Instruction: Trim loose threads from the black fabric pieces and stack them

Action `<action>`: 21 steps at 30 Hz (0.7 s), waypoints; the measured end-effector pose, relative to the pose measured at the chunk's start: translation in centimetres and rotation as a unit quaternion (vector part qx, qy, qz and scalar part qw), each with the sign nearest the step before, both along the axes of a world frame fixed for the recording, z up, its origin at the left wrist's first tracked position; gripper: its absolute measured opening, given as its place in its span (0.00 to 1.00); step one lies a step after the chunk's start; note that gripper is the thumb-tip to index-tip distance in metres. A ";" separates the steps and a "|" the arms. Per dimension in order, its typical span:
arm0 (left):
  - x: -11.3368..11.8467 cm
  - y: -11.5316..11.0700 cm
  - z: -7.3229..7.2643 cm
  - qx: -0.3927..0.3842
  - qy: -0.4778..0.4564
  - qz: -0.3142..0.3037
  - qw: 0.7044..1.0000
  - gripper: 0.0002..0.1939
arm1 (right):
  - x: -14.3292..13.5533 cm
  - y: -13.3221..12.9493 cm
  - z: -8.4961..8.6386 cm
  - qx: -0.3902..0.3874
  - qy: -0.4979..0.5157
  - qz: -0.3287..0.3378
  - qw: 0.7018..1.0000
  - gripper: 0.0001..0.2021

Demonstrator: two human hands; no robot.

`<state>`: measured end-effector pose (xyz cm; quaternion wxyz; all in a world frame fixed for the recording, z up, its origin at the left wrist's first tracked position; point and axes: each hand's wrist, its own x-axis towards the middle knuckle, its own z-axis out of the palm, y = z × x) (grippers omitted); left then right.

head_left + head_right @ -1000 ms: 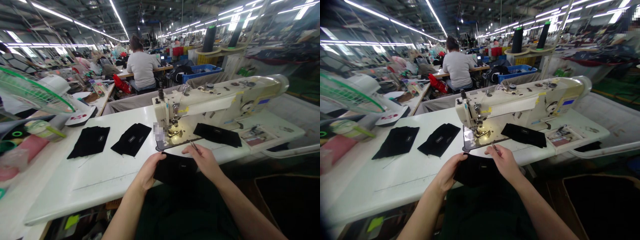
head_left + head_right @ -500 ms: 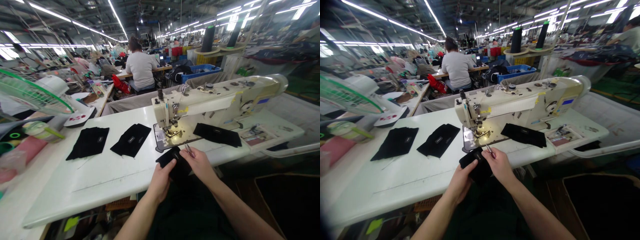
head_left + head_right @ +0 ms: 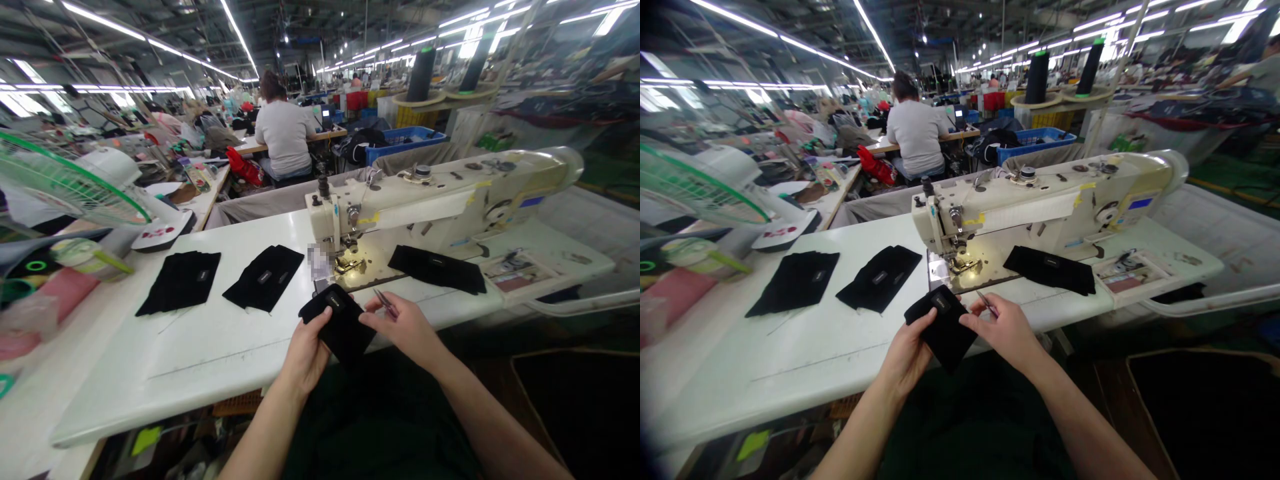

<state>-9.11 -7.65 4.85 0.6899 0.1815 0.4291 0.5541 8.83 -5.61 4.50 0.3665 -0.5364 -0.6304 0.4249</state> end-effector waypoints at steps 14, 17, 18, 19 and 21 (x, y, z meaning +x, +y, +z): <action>0.1 -0.2 0.3 0.003 0.010 0.014 1.000 0.17 | 0.3 0.2 -0.2 0.065 -0.056 -0.033 0.996 0.13; 0.3 -0.4 0.5 0.035 0.033 -0.009 0.999 0.20 | 0.2 0.0 0.0 0.074 -0.069 -0.003 0.995 0.13; 0.4 -0.5 0.5 0.045 0.048 -0.017 0.998 0.22 | 0.1 0.0 0.1 0.074 -0.067 0.004 0.995 0.13; 0.4 -0.5 0.4 0.049 0.071 -0.022 0.996 0.24 | 0.1 -0.1 0.2 0.075 -0.062 0.003 0.995 0.13; 0.5 -0.6 0.1 0.036 0.140 -0.007 0.989 0.25 | 0.0 -0.1 0.2 0.079 -0.055 -0.009 0.995 0.13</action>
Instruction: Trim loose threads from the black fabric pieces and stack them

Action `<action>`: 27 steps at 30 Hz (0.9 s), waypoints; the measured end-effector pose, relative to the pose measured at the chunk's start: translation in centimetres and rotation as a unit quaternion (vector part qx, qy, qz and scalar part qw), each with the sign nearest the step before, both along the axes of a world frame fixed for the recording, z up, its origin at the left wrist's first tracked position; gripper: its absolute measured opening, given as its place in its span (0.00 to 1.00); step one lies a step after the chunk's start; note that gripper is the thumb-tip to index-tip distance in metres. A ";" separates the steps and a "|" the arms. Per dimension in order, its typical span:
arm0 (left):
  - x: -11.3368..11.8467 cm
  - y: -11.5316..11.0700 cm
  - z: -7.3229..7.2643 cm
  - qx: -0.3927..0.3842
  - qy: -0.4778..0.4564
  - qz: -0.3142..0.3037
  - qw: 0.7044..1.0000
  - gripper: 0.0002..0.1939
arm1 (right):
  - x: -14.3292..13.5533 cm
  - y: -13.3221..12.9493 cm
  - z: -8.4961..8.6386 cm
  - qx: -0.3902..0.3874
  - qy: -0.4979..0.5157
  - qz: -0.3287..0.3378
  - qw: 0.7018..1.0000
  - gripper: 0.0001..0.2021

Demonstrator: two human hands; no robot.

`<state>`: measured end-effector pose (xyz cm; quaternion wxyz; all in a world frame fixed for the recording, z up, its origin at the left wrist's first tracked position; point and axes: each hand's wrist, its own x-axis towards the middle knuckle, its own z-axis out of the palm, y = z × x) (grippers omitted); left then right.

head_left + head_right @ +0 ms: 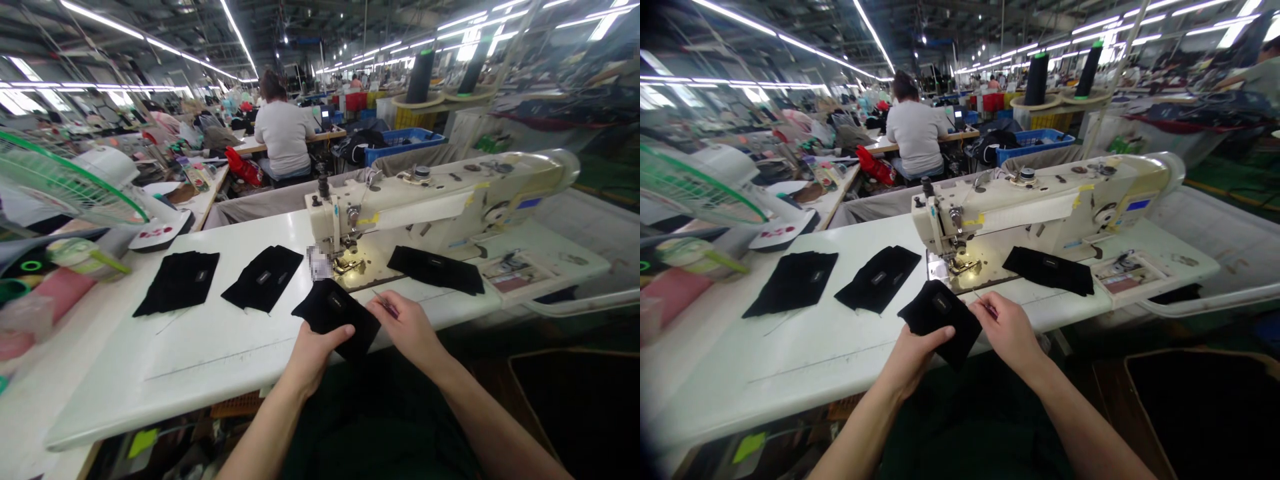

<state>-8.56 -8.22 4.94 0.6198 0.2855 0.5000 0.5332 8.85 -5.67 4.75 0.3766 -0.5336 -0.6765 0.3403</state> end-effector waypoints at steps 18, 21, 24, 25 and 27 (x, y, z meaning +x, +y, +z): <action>-0.1 0.3 -0.2 -0.004 0.134 0.019 0.991 0.18 | -0.2 -0.1 0.2 0.023 -0.034 -0.034 0.999 0.13; -0.1 0.2 -0.2 0.002 0.104 0.008 0.995 0.19 | -0.5 -0.1 0.2 0.010 -0.035 -0.032 0.999 0.14; 0.2 0.2 0.0 0.003 0.103 -0.024 0.994 0.25 | -0.9 -0.3 0.2 0.019 -0.036 -0.018 0.999 0.15; 0.4 0.3 0.0 0.004 0.118 -0.026 0.993 0.26 | -1.0 -0.4 0.2 0.019 -0.035 -0.011 0.999 0.15; 0.5 0.5 -0.1 0.015 0.170 -0.006 0.985 0.24 | -1.2 -0.7 0.2 0.012 -0.027 0.010 1.000 0.15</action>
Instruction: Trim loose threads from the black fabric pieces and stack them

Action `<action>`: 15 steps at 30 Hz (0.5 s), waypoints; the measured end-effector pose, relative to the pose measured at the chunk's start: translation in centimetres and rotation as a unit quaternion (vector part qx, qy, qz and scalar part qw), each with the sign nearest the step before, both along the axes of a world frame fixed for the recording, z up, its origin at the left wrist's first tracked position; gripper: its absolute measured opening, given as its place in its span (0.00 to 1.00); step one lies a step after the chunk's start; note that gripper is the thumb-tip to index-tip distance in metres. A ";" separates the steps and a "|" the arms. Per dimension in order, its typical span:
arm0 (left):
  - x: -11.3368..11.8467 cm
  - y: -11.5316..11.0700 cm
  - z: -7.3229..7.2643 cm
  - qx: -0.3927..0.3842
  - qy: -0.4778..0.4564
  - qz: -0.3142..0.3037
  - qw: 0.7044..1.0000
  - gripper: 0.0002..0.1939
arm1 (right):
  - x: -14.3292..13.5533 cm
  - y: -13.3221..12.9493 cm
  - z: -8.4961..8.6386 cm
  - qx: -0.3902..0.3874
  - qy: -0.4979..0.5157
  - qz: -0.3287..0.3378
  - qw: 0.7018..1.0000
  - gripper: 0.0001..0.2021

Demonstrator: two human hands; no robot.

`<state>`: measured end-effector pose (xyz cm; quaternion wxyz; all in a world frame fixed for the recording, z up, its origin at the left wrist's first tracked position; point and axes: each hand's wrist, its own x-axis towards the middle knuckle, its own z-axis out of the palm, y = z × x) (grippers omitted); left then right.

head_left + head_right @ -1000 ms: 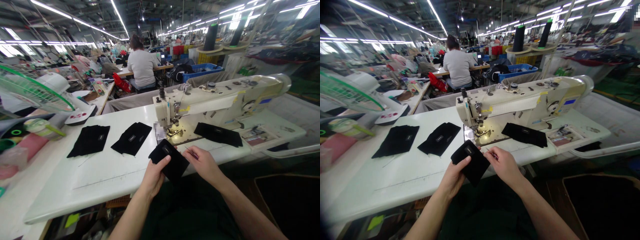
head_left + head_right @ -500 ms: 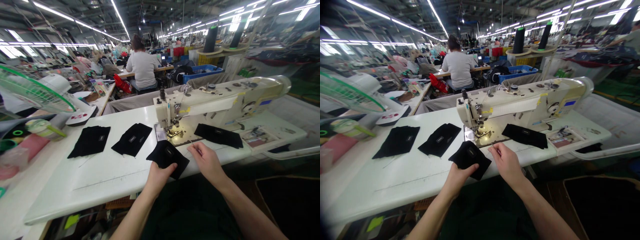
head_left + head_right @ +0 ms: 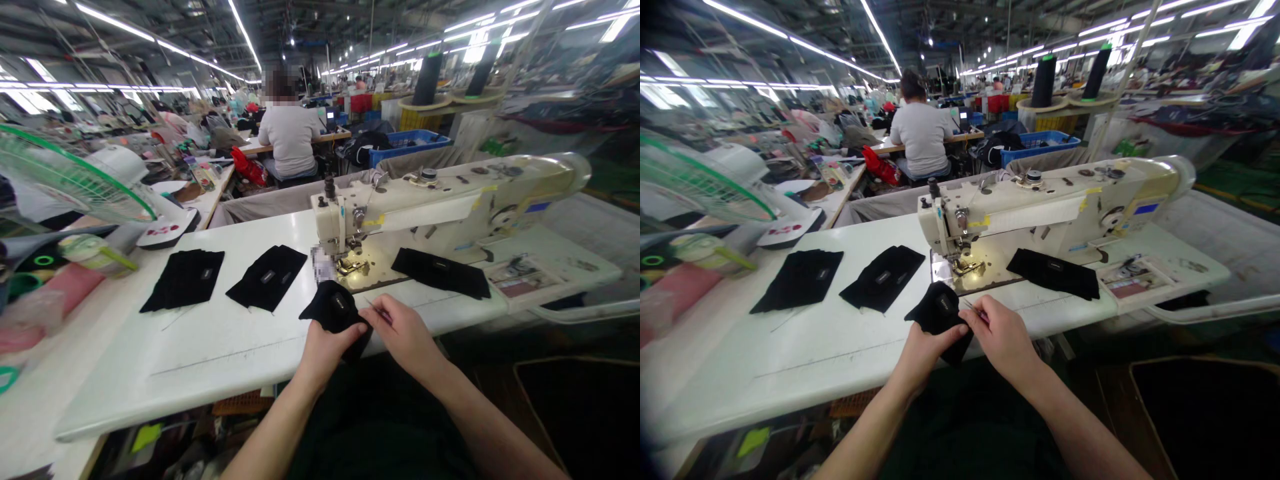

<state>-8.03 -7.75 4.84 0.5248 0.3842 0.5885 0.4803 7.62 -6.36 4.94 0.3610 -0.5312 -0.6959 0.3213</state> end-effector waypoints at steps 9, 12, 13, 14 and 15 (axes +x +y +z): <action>0.3 0.1 0.0 0.036 0.086 0.005 0.996 0.13 | 0.0 -0.2 0.5 -0.018 0.053 0.032 0.998 0.16; 0.3 0.0 0.3 0.013 0.012 0.001 1.000 0.16 | 0.2 0.2 0.4 -0.010 0.057 -0.001 0.998 0.17; 0.3 0.0 0.4 0.003 -0.023 0.005 1.000 0.19 | 0.3 0.3 0.4 -0.005 0.059 -0.026 0.998 0.17; 0.2 0.0 0.5 -0.008 -0.059 0.009 0.998 0.21 | 0.4 0.5 0.3 -0.001 0.057 -0.045 0.997 0.17; 0.1 0.0 0.6 -0.019 -0.092 0.011 0.995 0.22 | 0.5 0.6 0.2 0.000 0.051 -0.053 0.997 0.17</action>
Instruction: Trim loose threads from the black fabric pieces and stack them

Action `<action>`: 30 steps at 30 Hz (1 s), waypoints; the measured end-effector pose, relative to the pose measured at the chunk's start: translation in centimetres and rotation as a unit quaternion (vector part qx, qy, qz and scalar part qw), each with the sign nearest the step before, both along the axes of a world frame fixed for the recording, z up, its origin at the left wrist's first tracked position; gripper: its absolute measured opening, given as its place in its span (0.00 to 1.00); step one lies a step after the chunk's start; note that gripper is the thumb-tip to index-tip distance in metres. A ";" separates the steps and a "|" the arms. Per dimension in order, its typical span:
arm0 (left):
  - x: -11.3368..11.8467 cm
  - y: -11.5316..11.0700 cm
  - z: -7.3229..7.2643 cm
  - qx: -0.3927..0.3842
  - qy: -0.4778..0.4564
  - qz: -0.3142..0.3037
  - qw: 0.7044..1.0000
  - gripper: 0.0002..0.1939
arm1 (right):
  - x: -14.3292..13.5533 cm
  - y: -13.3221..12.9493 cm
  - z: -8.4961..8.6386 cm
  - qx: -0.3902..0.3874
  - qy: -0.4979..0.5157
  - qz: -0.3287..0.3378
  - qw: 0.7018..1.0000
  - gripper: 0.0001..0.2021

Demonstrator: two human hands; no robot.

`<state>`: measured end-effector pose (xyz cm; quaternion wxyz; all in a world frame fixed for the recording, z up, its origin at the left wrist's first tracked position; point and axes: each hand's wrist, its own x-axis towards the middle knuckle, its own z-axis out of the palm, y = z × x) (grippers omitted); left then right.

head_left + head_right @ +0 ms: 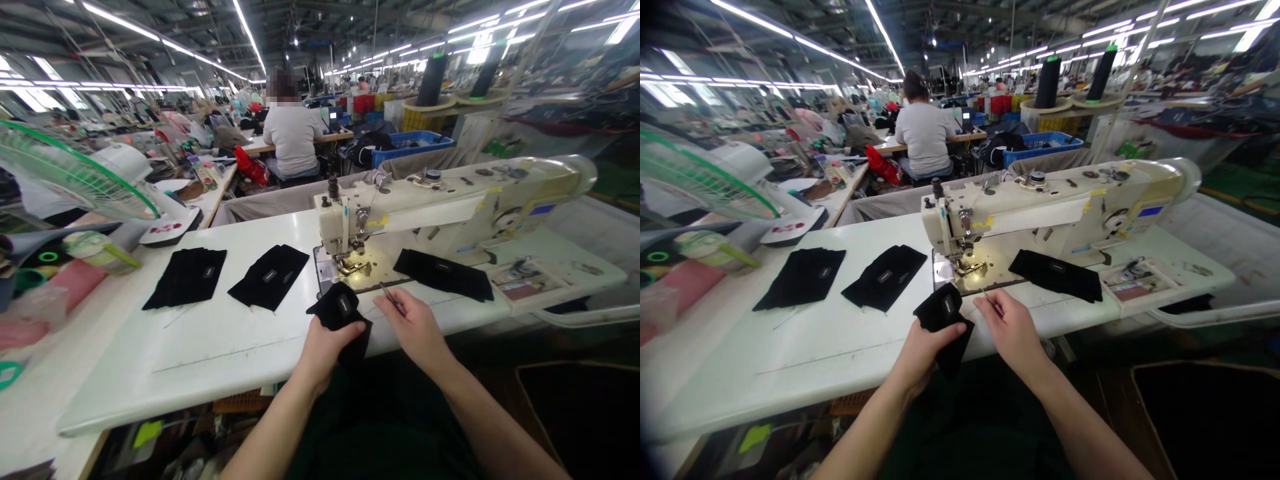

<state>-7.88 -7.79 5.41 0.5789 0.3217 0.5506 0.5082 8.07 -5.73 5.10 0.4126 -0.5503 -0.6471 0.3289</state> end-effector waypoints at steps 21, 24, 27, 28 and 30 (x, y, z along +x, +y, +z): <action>-0.7 0.5 0.0 -0.025 -0.132 0.031 0.990 0.21 | 0.5 -1.1 -0.8 0.130 -0.095 0.071 0.984 0.07; -0.7 0.4 0.3 -0.033 -0.134 0.032 0.990 0.23 | 0.8 -0.7 -0.9 0.148 -0.113 0.061 0.981 0.06; -0.7 0.5 0.3 -0.027 -0.131 0.029 0.991 0.23 | 0.7 -0.6 -0.8 0.159 -0.117 0.070 0.978 0.06; -0.7 0.5 0.2 -0.025 -0.129 0.027 0.991 0.22 | 0.7 -0.7 -0.8 0.161 -0.115 0.073 0.978 0.06; -0.6 0.4 0.1 -0.022 -0.126 0.023 0.991 0.21 | 0.6 -0.7 -0.7 0.162 -0.113 0.078 0.977 0.07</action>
